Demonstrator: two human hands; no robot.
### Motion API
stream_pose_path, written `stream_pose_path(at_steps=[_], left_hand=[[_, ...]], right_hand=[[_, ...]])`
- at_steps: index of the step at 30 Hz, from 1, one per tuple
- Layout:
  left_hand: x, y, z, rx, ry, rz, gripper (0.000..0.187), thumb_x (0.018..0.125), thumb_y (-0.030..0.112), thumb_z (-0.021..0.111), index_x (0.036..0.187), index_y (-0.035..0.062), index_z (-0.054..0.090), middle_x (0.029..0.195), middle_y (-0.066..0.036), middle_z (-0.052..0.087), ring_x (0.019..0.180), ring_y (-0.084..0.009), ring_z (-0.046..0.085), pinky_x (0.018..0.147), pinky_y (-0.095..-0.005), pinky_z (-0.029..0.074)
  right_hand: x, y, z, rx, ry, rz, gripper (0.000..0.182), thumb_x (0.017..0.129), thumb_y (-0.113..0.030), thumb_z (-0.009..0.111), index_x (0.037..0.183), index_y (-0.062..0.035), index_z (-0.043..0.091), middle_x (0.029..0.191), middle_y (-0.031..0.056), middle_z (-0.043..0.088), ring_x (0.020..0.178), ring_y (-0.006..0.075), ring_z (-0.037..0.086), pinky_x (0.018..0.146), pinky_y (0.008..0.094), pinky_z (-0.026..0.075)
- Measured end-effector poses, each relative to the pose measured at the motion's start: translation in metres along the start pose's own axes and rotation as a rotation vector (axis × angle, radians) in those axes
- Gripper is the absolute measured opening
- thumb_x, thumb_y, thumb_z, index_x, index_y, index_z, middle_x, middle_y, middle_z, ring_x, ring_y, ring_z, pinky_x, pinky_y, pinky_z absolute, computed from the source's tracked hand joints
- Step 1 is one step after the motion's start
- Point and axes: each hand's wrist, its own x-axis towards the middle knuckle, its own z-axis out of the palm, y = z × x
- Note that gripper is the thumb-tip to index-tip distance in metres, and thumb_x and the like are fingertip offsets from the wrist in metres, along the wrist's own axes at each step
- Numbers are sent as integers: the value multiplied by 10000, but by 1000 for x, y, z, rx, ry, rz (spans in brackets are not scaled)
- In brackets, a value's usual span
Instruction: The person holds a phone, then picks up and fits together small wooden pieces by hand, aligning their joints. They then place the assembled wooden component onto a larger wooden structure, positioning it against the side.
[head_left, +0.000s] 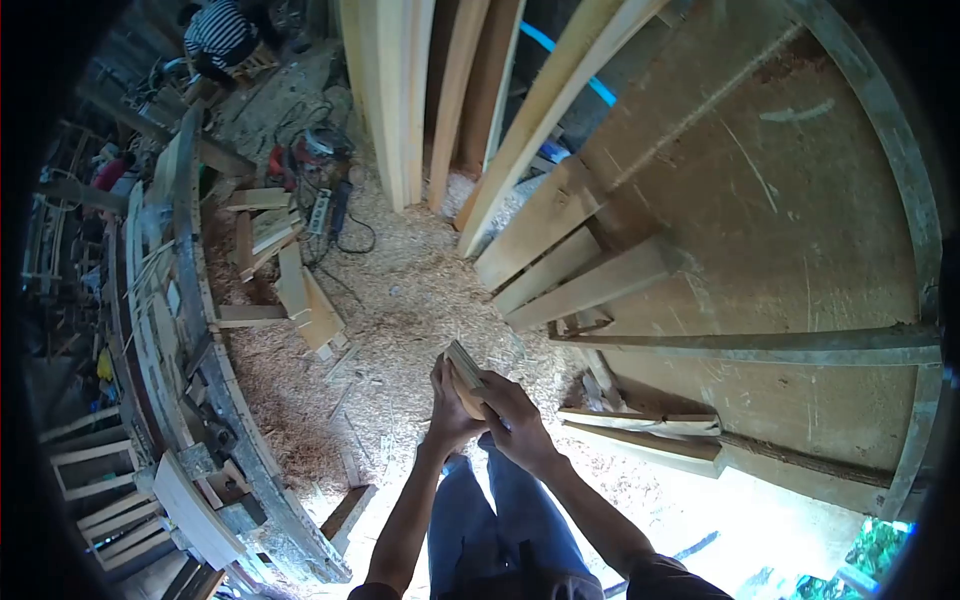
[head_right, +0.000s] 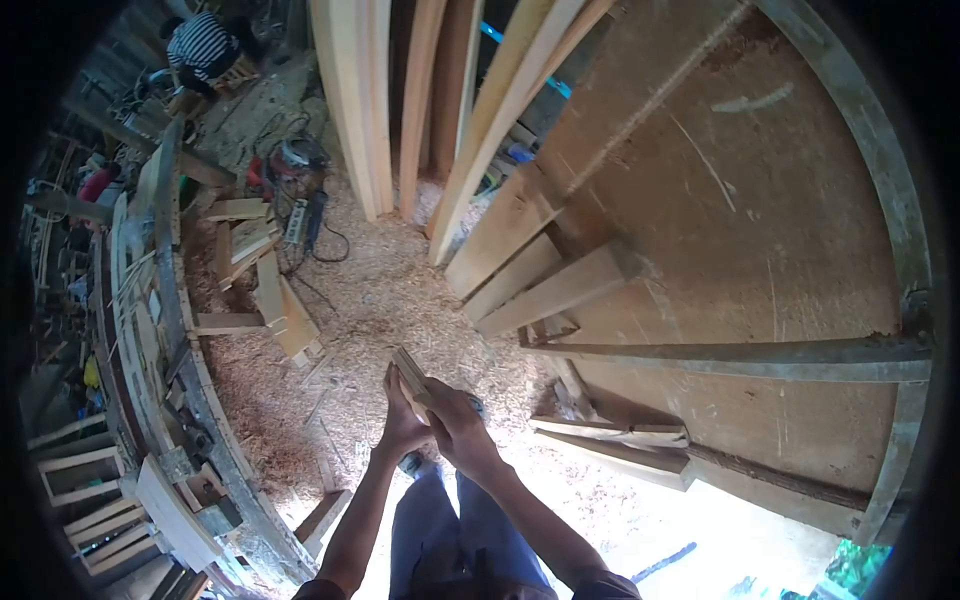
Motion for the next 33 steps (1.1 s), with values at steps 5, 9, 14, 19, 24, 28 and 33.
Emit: stream_pose_path(at_steps=[5,9,14,19,24,28,33], left_hand=[[10,-8,16,-16,100,95,1423,523,333,1020,1584,173,85,1530,-301,237,1350,-540,337,1078,-685,400],[21,-26,22,-12,147,195,1340,540,275,1012,1570,220,156,1525,-280,277,1399,-528,331,1078,-692,406],[25,-37,14,202,-157,32,1373,566,378,991,1627,138,154,1641,-286,179,1541,-522,130,1228,-707,152],[23,-61,27,119,-146,-113,1107,796,418,867,1635,83,226,1667,-248,176,1569,-448,118,1259,-637,89],[-12,-122,66,103,-118,-174,791,934,301,753,1583,78,358,1568,-167,411,1489,-399,313,1242,-560,211],[-43,-156,93,29,-89,-235,643,945,250,737,1505,81,470,1486,-159,505,1440,-381,392,1216,-512,286],[-46,-183,114,-33,-17,-287,502,985,218,685,1443,76,537,1428,-141,560,1399,-390,425,1194,-530,320]], right_hand=[[2,15,-4,50,-82,190,439,927,26,655,1354,-60,604,1386,210,549,1109,393,678,934,460,591],[10,35,4,-119,-86,93,542,882,7,662,1402,-105,564,1256,210,618,1026,414,686,869,480,597],[12,59,28,-99,-40,272,474,904,1,621,1369,-78,573,1236,214,650,1087,426,675,908,501,574],[-5,150,64,-219,14,298,495,906,18,597,1387,-93,563,1290,207,641,1108,443,663,929,503,578],[-18,253,94,-277,58,341,475,937,0,578,1404,-82,549,1330,211,628,1149,441,645,990,500,552],[-20,311,105,-318,50,419,484,926,14,596,1399,-75,551,1334,214,628,1174,431,639,990,507,536],[7,353,127,-404,31,334,509,914,47,591,1403,-92,548,1300,201,645,1150,419,646,967,504,548]])
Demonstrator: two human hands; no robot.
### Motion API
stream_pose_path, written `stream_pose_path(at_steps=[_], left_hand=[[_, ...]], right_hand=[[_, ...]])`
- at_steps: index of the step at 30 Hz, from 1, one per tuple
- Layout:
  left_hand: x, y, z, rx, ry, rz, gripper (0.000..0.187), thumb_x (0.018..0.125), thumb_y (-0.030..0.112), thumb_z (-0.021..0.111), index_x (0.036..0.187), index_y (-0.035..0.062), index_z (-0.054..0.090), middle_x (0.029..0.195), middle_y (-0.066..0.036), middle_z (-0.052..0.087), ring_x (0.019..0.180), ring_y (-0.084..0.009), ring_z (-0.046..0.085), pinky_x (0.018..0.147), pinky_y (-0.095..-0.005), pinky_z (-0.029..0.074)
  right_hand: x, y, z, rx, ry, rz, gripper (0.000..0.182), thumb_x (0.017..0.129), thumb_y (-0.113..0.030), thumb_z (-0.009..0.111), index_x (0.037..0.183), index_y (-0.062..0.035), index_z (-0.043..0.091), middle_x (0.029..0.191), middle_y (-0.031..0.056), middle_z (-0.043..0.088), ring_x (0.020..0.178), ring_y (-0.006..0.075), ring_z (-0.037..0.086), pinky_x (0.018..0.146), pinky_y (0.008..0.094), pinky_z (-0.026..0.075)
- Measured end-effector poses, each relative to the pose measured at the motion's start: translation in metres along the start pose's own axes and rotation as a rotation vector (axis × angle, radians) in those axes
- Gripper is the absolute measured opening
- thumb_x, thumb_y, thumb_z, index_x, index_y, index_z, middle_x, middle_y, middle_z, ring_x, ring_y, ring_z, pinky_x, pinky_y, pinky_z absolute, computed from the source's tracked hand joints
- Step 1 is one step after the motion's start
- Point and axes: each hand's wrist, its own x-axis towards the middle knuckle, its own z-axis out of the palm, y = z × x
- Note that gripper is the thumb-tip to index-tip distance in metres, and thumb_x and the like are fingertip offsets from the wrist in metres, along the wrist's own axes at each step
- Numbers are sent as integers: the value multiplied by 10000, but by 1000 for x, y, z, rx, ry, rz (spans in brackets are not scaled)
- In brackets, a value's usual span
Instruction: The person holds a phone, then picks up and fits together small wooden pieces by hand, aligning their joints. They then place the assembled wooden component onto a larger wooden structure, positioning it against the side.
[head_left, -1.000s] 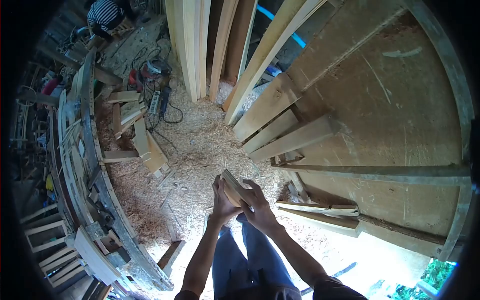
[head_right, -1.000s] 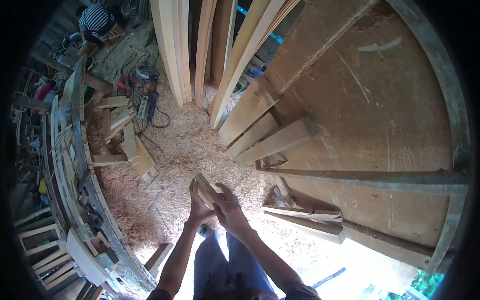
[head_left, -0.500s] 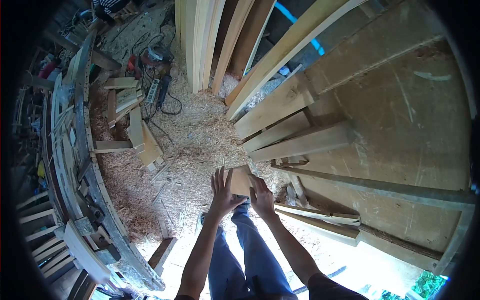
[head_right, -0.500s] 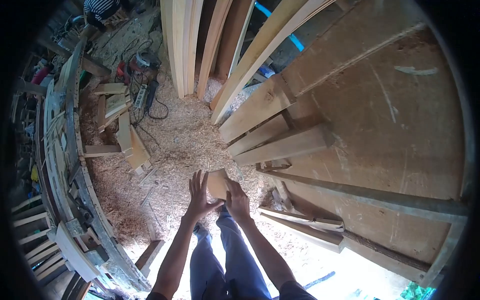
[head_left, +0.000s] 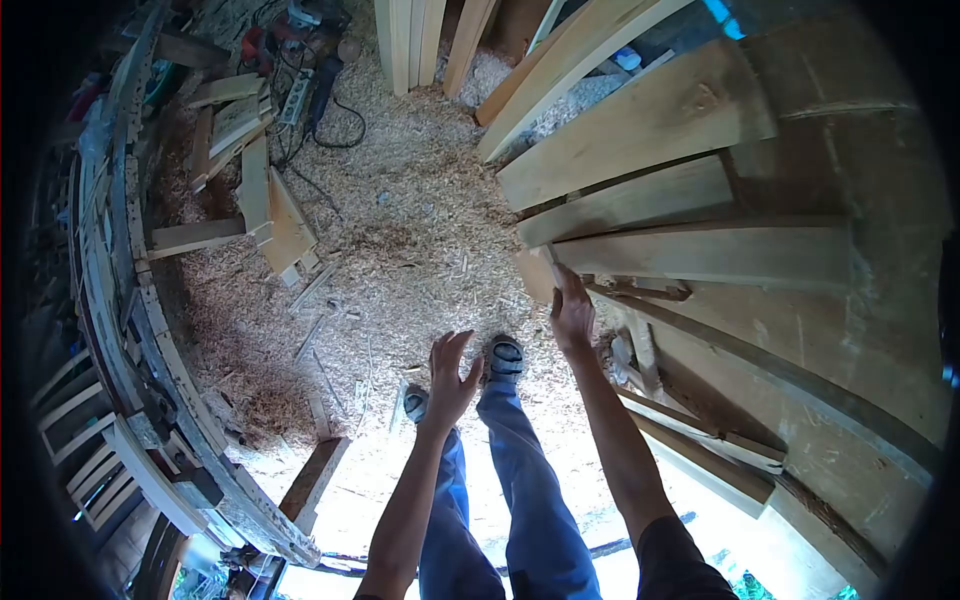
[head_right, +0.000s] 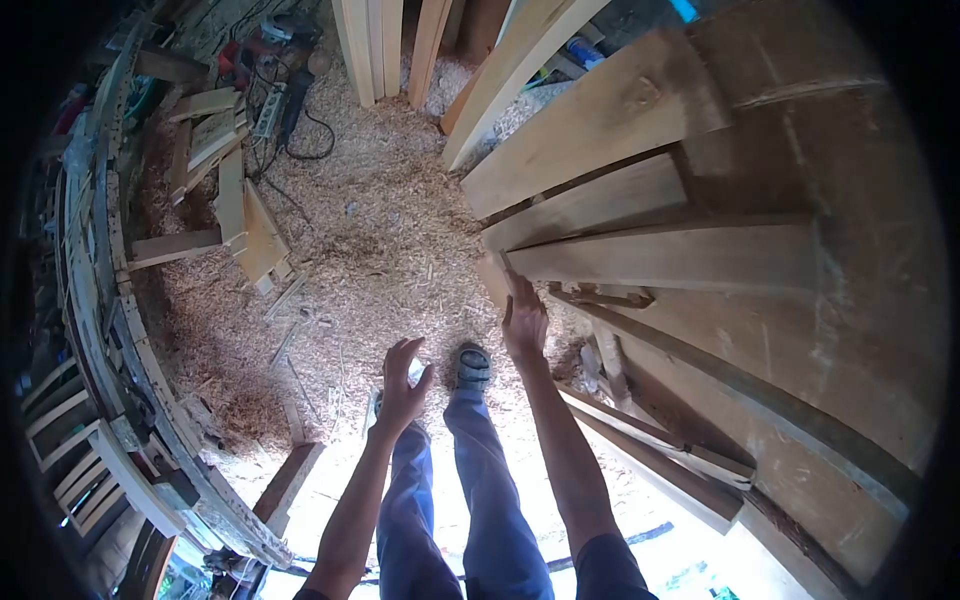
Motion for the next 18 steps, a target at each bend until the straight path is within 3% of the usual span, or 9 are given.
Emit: stream_pose_path(at_steps=[3,5,6,9,11,15,18], left_hand=[[11,-16,7,18,32,-3,523,971,210,703,1450,91,532,1430,-152,547,1394,-366,450,1185,-500,330],[17,-16,2,0,32,-24,505,979,198,691,1445,85,534,1429,-160,546,1397,-366,446,1193,-494,327],[18,-7,-5,-29,39,-77,492,981,190,687,1438,84,542,1431,-176,541,1402,-375,446,1192,-488,339],[8,9,-34,-16,111,-81,490,972,177,692,1434,88,554,1441,-189,533,1411,-382,447,1190,-479,355],[-7,38,-65,-76,197,-94,478,948,148,708,1405,86,584,1380,-189,586,1375,-391,481,1163,-502,375],[-39,115,-159,-94,300,-113,459,947,120,709,1394,89,604,1404,-161,602,1381,-367,504,1171,-463,386],[-64,162,-237,-77,453,-78,421,951,107,701,1365,85,625,1377,-149,629,1349,-356,539,1142,-457,411]], right_hand=[[16,12,30,8,-82,48,533,901,56,599,1413,-83,544,1410,195,576,1276,413,566,1055,510,486],[16,7,36,-452,-84,-124,588,880,49,617,1443,-93,526,1532,203,449,1394,408,448,1119,532,422],[15,-2,35,-412,-121,-87,626,861,22,639,1464,-92,516,1600,224,337,1449,435,358,1167,561,358],[-13,-55,10,-275,-84,-145,593,865,-11,650,1444,-72,537,1582,251,358,1441,463,365,1181,568,342],[-42,-93,-19,-154,-172,-159,559,868,-39,660,1417,-57,559,1581,255,364,1446,483,351,1201,571,316],[-84,-201,-107,-15,-250,-215,532,883,-66,667,1406,-52,566,1534,248,413,1424,460,376,1172,569,337],[-100,-282,-157,51,-197,-369,533,892,-88,670,1413,-65,563,1510,229,441,1392,428,411,1157,558,327]])
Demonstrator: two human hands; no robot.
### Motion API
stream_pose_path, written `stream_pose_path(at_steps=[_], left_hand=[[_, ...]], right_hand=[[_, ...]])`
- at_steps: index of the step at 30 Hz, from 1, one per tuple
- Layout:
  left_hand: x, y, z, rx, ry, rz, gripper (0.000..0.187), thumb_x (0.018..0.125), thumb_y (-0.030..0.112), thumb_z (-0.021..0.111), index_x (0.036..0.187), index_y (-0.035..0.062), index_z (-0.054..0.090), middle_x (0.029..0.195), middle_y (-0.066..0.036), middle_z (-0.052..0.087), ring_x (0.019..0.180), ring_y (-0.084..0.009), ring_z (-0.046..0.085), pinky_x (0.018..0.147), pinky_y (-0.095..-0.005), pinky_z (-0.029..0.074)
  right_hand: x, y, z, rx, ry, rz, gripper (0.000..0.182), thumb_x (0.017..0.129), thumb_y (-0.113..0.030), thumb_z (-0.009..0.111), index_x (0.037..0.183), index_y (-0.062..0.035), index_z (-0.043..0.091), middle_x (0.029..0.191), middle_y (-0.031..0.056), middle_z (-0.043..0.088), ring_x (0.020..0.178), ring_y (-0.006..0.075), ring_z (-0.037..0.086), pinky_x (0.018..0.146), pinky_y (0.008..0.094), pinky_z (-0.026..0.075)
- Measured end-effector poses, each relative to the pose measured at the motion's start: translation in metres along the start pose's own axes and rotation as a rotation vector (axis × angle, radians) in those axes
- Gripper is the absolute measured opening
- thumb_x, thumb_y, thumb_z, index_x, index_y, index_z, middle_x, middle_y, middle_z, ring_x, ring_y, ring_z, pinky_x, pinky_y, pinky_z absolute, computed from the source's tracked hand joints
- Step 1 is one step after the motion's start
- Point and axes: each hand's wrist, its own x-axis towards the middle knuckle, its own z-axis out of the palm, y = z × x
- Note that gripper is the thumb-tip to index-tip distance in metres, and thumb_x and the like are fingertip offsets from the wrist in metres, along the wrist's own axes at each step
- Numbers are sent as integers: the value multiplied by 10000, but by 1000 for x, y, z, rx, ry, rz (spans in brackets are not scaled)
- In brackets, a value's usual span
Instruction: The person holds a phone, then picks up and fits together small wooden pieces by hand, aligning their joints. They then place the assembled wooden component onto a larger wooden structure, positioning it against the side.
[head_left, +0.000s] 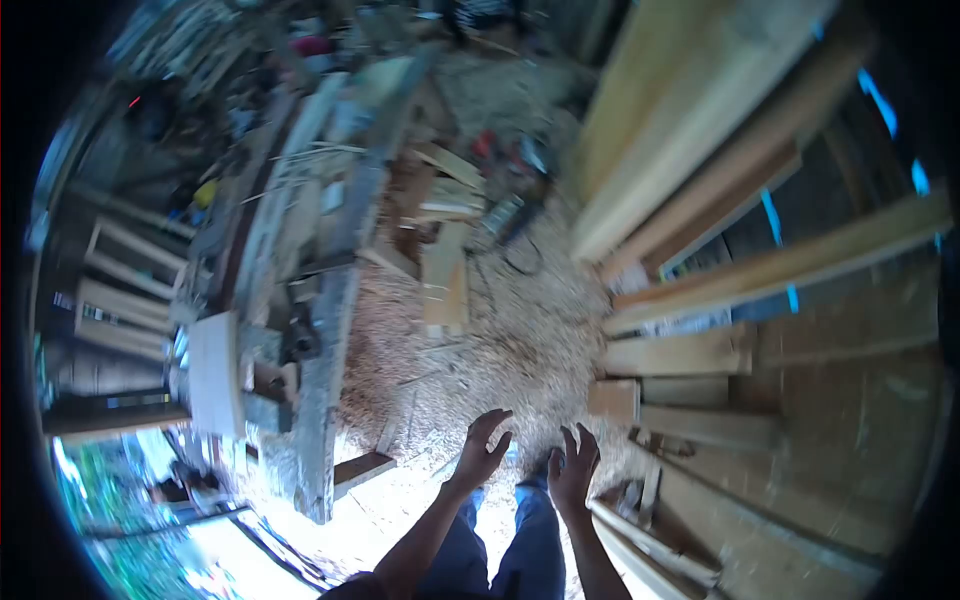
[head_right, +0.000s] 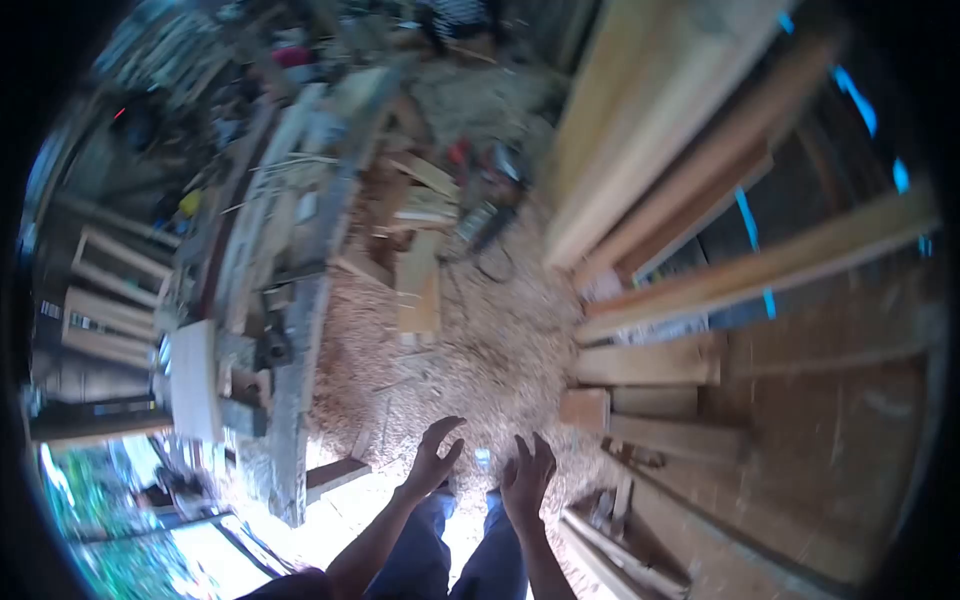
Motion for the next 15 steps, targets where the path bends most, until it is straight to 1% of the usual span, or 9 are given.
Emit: stream_pose_path(at_steps=[2,3,7,10,11,12,13,14,15], left_hand=[[4,32,-56,-57,17,7,379,954,94,693,1330,80,646,1356,-139,651,1312,-346,573,1114,-449,432],[5,41,-78,-25,83,35,359,958,88,687,1316,77,653,1326,-139,676,1275,-338,606,1099,-440,447],[5,50,-168,-65,248,24,344,955,78,684,1298,50,661,1276,-133,712,1212,-329,657,1050,-424,493],[-3,19,-207,-260,337,-68,340,962,73,668,1301,56,658,1279,-136,709,1192,-321,668,956,-402,547],[-8,8,-220,-272,383,-90,340,962,73,668,1301,56,658,1279,-136,709,1192,-321,668,956,-402,547],[-12,-2,-234,-311,398,-178,343,965,81,664,1307,64,654,1271,-141,710,1189,-320,668,967,-405,539],[-10,-15,-251,-351,408,-254,346,968,89,661,1313,72,649,1262,-145,710,1186,-319,669,979,-409,531],[-9,-44,-256,-275,492,-121,359,971,140,665,1324,83,638,1239,-154,710,1170,-347,662,995,-433,511],[-12,-60,-265,-286,510,-121,359,971,140,665,1324,83,638,1239,-154,710,1170,-347,662,995,-433,511]], right_hand=[[14,-60,-24,59,-3,-79,544,906,-107,666,1435,-71,545,1489,217,470,1371,409,435,1153,546,322],[20,-84,-31,25,-2,-160,580,916,-117,666,1471,-62,501,1479,226,479,1367,411,441,1150,537,325],[50,-172,-32,69,-21,-335,623,925,-116,666,1504,-48,448,1468,235,494,1338,434,467,1127,543,346],[77,-231,-16,47,-76,-461,601,939,-137,658,1497,-43,455,1452,229,502,1316,434,485,1110,539,362],[82,-253,-6,42,-103,-486,577,949,-157,649,1486,-41,472,1447,222,499,1308,428,492,1105,535,367],[88,-270,7,54,-109,-513,587,924,-135,698,1468,-55,493,1410,238,543,1287,439,517,1083,511,395],[95,-287,20,50,-129,-544,587,924,-135,698,1468,-55,493,1410,238,543,1287,439,517,1083,511,395],[103,-304,34,44,-153,-573,560,920,-139,704,1443,-56,519,1401,238,547,1280,441,524,1078,515,403],[110,-314,48,32,-174,-592,534,917,-144,710,1418,-56,546,1393,238,550,1272,443,530,1073,518,412]])
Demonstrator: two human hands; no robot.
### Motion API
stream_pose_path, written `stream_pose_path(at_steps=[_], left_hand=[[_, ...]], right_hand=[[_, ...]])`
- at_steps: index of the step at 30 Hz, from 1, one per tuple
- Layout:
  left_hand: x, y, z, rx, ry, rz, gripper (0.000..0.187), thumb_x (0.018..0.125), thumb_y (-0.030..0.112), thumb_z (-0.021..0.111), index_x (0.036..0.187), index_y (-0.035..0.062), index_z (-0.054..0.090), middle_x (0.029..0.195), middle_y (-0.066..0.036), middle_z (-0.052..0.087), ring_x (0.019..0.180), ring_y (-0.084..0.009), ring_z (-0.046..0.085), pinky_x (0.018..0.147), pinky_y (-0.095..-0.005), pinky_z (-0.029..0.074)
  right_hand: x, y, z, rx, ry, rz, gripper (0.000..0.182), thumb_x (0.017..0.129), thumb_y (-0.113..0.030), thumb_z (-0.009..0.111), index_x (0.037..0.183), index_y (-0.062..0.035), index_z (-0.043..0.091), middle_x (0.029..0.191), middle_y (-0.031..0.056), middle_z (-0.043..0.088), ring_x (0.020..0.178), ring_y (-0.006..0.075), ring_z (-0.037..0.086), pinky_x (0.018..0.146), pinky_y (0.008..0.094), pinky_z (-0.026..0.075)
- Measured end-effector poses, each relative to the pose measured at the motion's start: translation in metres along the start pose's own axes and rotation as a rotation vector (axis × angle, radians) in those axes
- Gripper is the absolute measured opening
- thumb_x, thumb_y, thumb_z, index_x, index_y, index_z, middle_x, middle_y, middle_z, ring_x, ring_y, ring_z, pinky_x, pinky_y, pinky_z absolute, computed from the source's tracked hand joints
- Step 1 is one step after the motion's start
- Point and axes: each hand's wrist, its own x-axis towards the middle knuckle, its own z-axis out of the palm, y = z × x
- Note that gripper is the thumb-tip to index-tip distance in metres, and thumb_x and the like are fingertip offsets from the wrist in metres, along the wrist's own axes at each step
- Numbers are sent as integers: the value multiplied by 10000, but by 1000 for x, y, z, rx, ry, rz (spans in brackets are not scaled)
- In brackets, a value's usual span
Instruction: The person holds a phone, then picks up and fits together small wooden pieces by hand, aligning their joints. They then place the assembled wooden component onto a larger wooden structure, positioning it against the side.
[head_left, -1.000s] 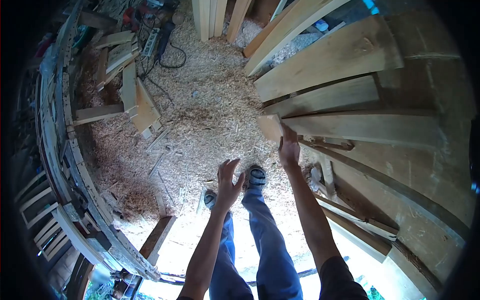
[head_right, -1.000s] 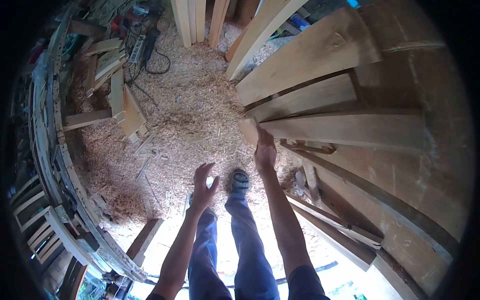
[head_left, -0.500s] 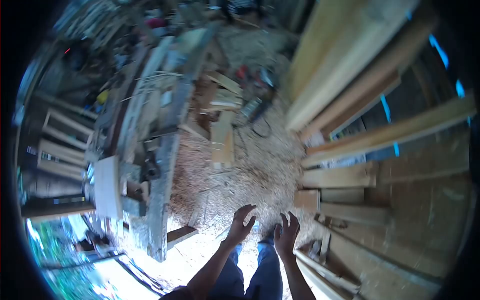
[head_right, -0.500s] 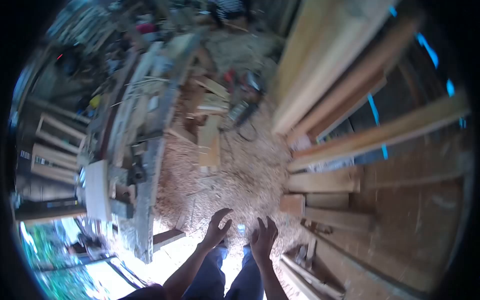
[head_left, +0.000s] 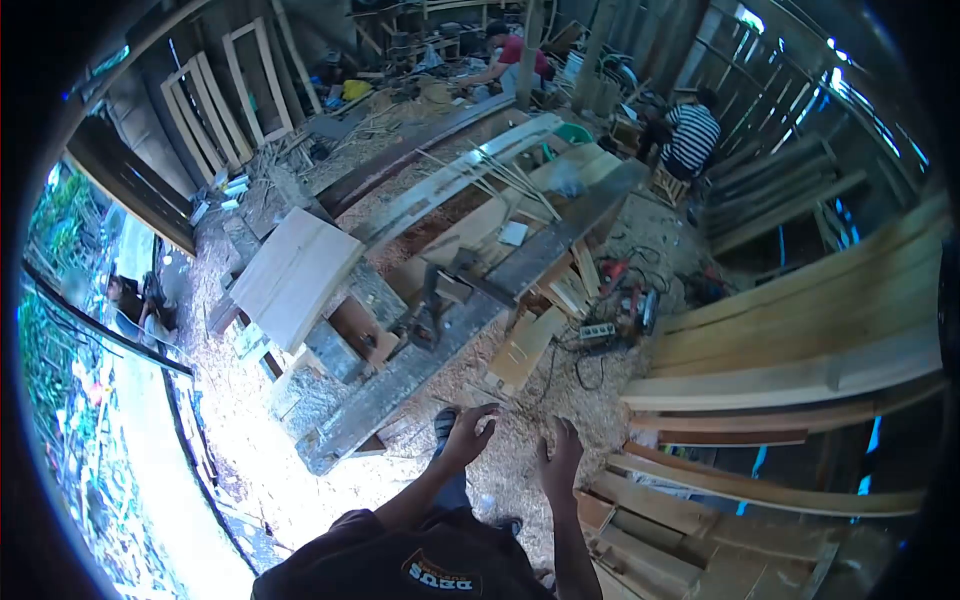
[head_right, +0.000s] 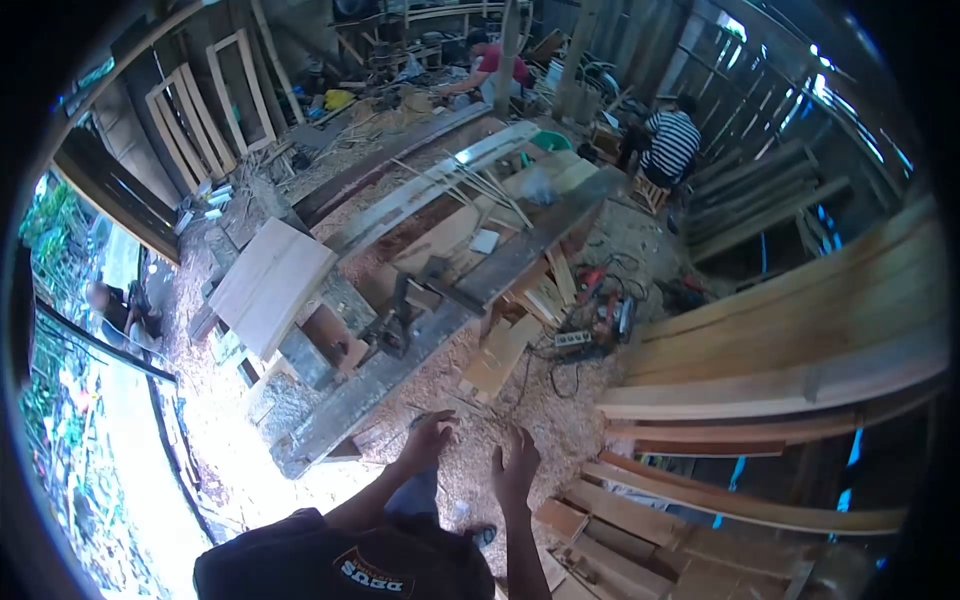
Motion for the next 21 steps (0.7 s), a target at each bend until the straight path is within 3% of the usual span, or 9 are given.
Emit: stream_pose_path(at_steps=[3,7,10,14,15,21], left_hand=[[43,-39,-39,136,-74,-185,407,959,193,672,1346,82,618,1233,-173,700,1162,-405,632,1031,-484,477],[94,-46,-85,98,0,-13,396,955,157,664,1344,91,621,1247,-143,696,1206,-375,620,1041,-475,476],[136,-54,-103,136,-30,-42,400,959,176,665,1349,101,619,1272,-142,689,1231,-369,613,1051,-476,469],[185,-69,-100,106,-50,-92,399,968,208,664,1355,122,619,1321,-130,672,1291,-353,583,1095,-475,424],[196,-48,-105,122,-49,-117,406,959,208,675,1354,128,621,1323,-123,669,1288,-356,579,1105,-489,406],[253,-52,-77,107,29,-90,392,952,185,680,1335,114,630,1278,-128,680,1243,-364,586,1070,-483,426]], right_hand=[[51,-2,45,-39,-1,-52,485,906,-147,717,1362,-45,585,1353,248,576,1240,448,556,1043,530,444],[88,-20,56,-49,-8,-5,472,896,-160,725,1336,-41,603,1304,252,609,1202,452,582,1023,535,461],[121,-11,69,-106,2,-10,460,897,-183,734,1319,-45,611,1279,239,627,1186,448,594,1015,530,466],[167,-18,66,-91,-38,8,452,903,-203,736,1311,-50,614,1261,226,639,1178,438,603,1008,526,471],[177,-12,72,-108,-23,-17,444,909,-206,734,1308,-54,615,1261,221,640,1179,435,603,1005,524,472],[236,23,76,-153,-79,-60,398,923,-206,721,1284,-68,625,1236,204,647,1157,424,613,984,518,481]])
